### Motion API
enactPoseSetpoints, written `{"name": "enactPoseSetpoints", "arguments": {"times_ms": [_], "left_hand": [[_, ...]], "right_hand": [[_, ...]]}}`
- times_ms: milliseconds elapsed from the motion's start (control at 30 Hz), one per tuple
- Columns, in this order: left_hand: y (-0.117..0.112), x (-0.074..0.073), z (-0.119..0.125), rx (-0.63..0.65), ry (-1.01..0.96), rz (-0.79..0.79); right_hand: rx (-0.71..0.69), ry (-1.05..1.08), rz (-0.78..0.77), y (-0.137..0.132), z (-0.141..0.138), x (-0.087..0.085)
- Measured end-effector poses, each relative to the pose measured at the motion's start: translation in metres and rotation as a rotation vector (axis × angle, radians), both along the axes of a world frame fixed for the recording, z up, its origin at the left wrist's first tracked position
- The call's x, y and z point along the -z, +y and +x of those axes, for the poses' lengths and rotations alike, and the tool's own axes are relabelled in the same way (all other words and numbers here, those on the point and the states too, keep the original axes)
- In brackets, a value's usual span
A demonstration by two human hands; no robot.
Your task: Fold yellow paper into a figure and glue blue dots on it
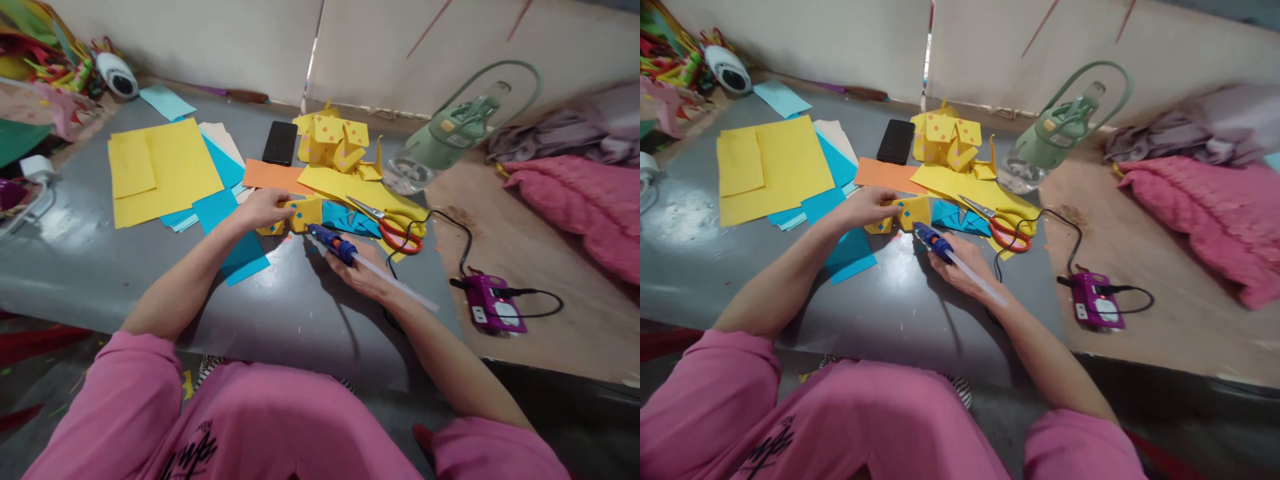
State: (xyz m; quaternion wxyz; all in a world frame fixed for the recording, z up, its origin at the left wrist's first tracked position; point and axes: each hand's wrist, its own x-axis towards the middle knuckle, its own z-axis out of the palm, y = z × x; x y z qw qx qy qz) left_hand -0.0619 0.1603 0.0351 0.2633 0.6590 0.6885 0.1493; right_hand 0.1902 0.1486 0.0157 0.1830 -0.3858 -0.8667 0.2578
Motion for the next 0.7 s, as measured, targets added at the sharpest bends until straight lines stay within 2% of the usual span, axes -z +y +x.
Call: {"name": "enactPoseSetpoints", "arguments": {"times_ms": [700], "left_hand": [[-0.001,-0.0013,0.0011,0.006,-0.01,-0.006]], "right_hand": [[0.015,-0.036,-0.003,0.0007,-0.0002,0.0001]]}}
